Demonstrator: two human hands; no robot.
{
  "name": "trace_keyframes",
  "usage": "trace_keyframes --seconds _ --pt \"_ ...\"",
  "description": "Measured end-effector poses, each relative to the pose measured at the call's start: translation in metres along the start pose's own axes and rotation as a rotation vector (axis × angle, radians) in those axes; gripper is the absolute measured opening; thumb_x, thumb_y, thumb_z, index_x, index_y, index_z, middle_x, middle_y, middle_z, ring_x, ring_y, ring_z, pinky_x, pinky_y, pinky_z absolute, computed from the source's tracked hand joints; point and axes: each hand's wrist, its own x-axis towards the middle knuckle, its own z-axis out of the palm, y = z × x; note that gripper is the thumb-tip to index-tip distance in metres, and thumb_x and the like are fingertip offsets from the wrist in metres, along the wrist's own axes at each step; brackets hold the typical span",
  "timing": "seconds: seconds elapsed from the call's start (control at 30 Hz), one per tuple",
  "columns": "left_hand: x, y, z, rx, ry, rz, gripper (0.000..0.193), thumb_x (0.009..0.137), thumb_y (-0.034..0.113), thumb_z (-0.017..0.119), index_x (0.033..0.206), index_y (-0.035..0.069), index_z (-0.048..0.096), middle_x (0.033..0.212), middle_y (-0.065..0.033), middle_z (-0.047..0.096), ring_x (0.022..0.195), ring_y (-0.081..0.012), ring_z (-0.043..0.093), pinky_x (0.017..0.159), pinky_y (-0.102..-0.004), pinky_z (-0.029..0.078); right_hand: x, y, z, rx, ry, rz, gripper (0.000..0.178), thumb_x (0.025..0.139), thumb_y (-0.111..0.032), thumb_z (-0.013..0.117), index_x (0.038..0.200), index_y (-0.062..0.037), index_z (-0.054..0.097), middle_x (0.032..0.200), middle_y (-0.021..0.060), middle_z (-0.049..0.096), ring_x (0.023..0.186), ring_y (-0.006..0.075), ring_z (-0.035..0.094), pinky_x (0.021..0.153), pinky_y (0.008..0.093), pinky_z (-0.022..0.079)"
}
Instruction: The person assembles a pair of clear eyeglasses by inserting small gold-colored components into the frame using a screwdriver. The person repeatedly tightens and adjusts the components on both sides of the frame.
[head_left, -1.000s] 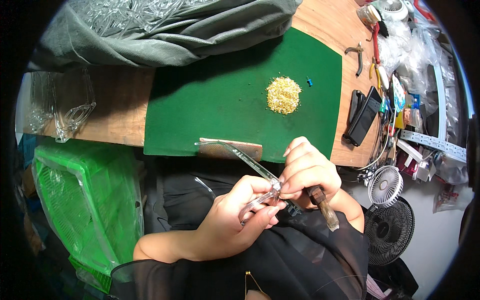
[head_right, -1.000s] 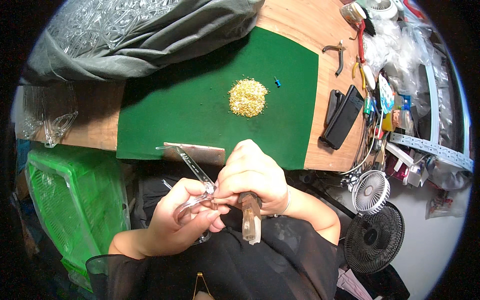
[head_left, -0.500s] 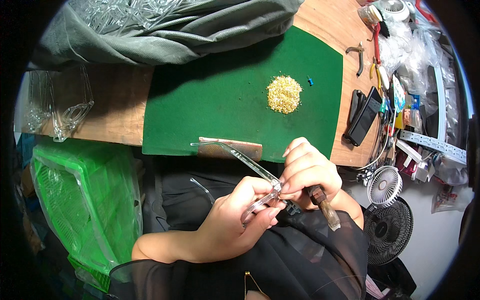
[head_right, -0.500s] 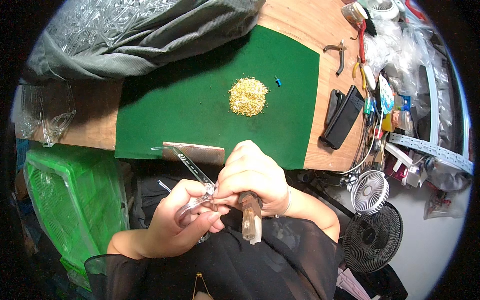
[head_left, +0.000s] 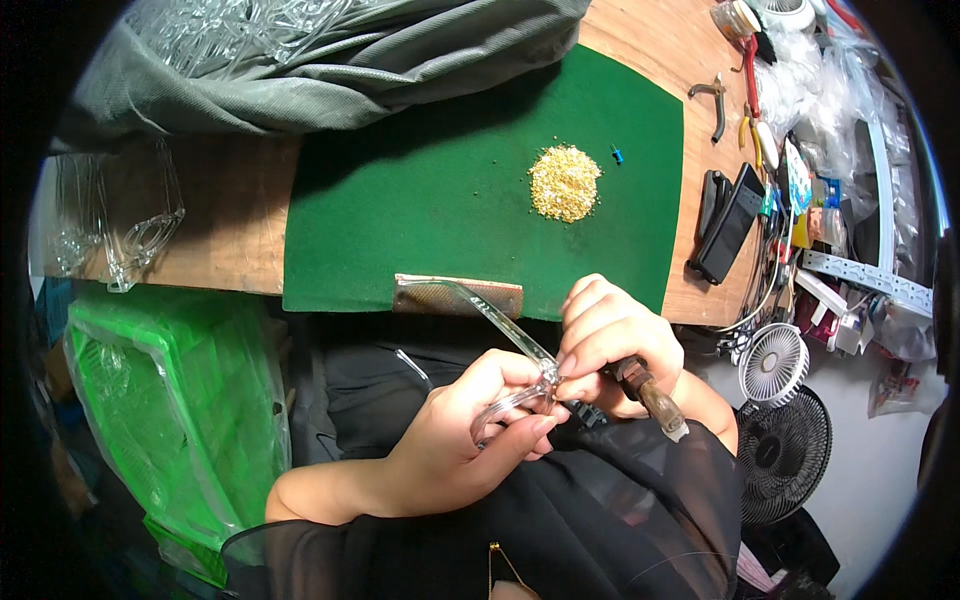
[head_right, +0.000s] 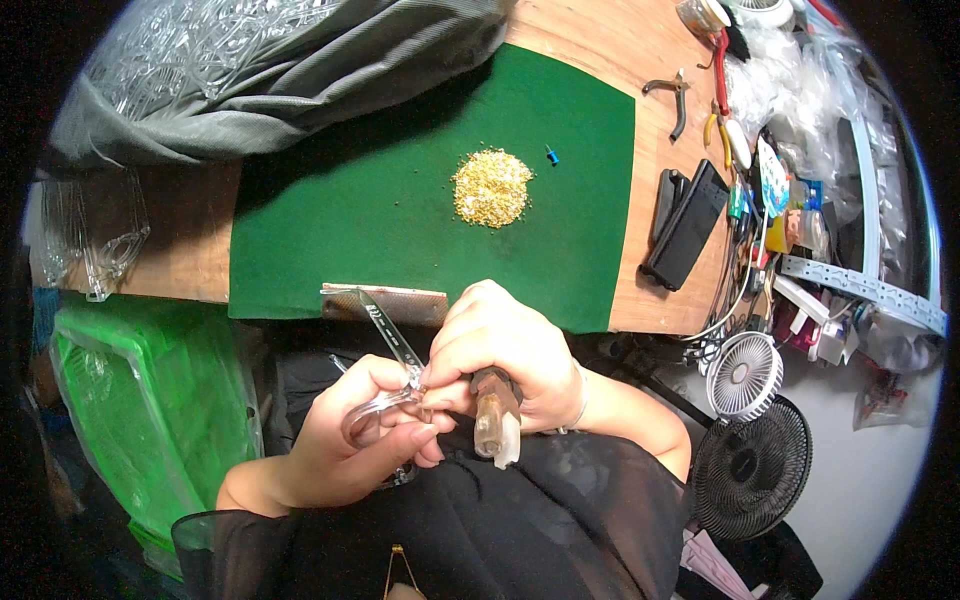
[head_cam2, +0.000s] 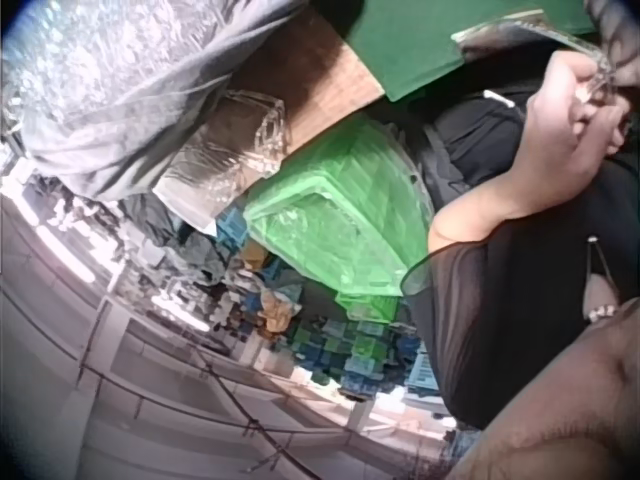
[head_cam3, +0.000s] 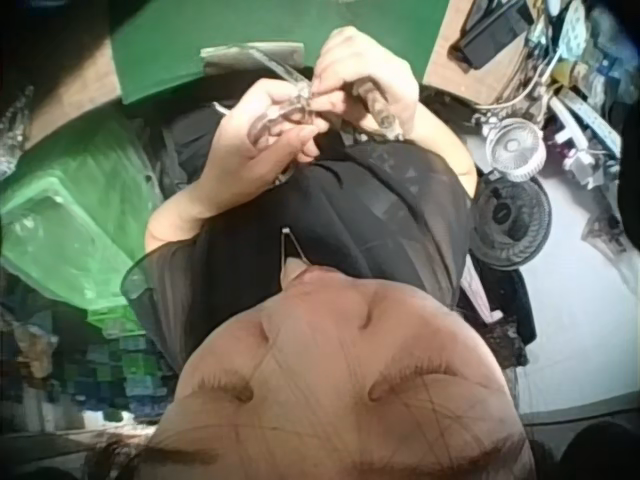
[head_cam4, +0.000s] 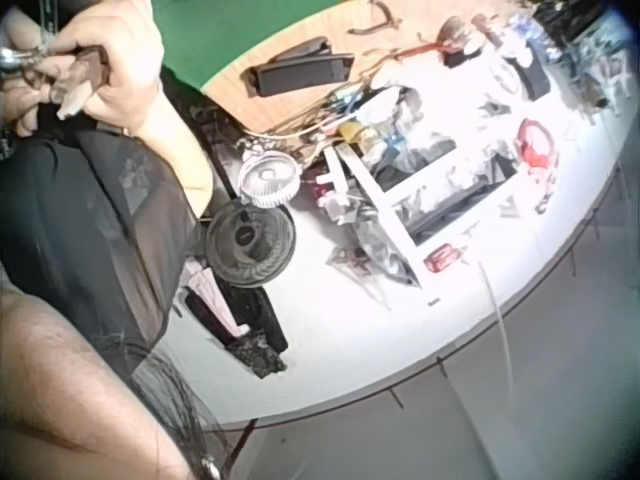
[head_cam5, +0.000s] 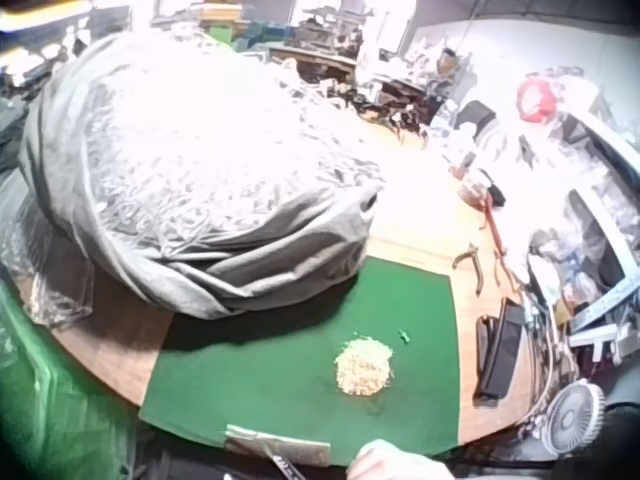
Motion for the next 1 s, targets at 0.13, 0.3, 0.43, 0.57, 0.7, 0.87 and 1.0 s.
trace_keyframes --seconds 0.13,0.3,0.43,0.57,0.7,0.87,1.0 --pt "-0.005 -0.001 -0.002 -0.017 0.036 0.028 0.023 0.09 0.0 0.052 0.111 -0.003 0.044 0.097 -0.0099 0.063 0.079 -0.0074 0.06 0.067 -0.0202 0.051 -0.01 -0.005 -0.011 -0.098 -0.023 0.065 0.025 0.069 -0.007 0.074 0.091 -0.0034 0.061 0.084 0.0085 0.062 0.075 0.0256 0.059 0.07 0.0353 0.046" --pt "-0.005 0.003 -0.002 0.063 0.038 0.002 0.021 0.09 0.001 0.053 0.11 -0.005 0.052 0.092 -0.0087 0.065 0.073 -0.0067 0.06 0.065 -0.0188 0.05 -0.015 -0.018 -0.018 -0.464 -0.236 0.281 0.019 0.072 -0.005 0.065 0.088 -0.005 0.055 0.083 0.01 0.057 0.079 0.0287 0.056 0.072 0.0359 0.045" --pt "-0.005 0.004 -0.002 0.131 0.04 0.002 0.021 0.089 0.001 0.054 0.109 -0.005 0.054 0.09 -0.0086 0.066 0.073 -0.0076 0.063 0.065 -0.0188 0.051 -0.018 -0.019 -0.015 -0.433 -0.328 0.334 0.022 0.072 -0.006 0.064 0.09 -0.0039 0.051 0.084 0.0116 0.054 0.081 0.0301 0.054 0.074 0.0365 0.044" --pt "-0.007 0.006 -0.001 0.17 0.065 -0.001 0.02 0.089 0.001 0.055 0.108 -0.005 0.054 0.089 -0.0095 0.067 0.074 -0.0089 0.064 0.066 -0.0195 0.052 -0.013 -0.019 -0.016 -0.453 -0.384 0.296 0.025 0.071 -0.007 0.064 0.092 -0.0026 0.05 0.086 0.0124 0.053 0.082 0.0307 0.054 0.075 0.0369 0.044" --pt "-0.008 0.009 0.001 0.167 0.093 -0.022 0.016 0.088 0.001 0.056 0.103 -0.005 0.053 0.089 -0.0122 0.066 0.073 -0.0127 0.064 0.067 -0.0235 0.052 -0.009 -0.019 -0.016 -0.501 -0.406 0.274 0.027 0.069 -0.007 0.065 0.092 -0.0024 0.051 0.087 0.0123 0.053 0.083 0.0308 0.054 0.077 0.0369 0.044" --pt "-0.008 0.004 -0.002 0.192 0.068 0.03 0.02 0.089 0.002 0.056 0.107 -0.005 0.054 0.089 -0.0098 0.067 0.073 -0.0091 0.064 0.066 -0.0201 0.053 -0.009 -0.021 -0.017 -0.536 -0.433 0.288 0.029 0.068 -0.007 0.066 0.092 -0.0022 0.051 0.087 0.0126 0.053 0.084 0.0307 0.054 0.077 0.0368 0.044" --pt "-0.006 0.003 -0.001 0.208 0.072 0.03 0.016 0.088 0.001 0.057 0.102 -0.004 0.055 0.086 -0.0083 0.066 0.073 -0.0086 0.064 0.065 -0.02 0.052 -0.006 -0.023 -0.017 -0.543 -0.451 0.283 0.028 0.068 -0.009 0.066 0.091 -0.0022 0.051 0.085 0.0128 0.052 0.083 0.0307 0.054 0.077 0.0368 0.044"
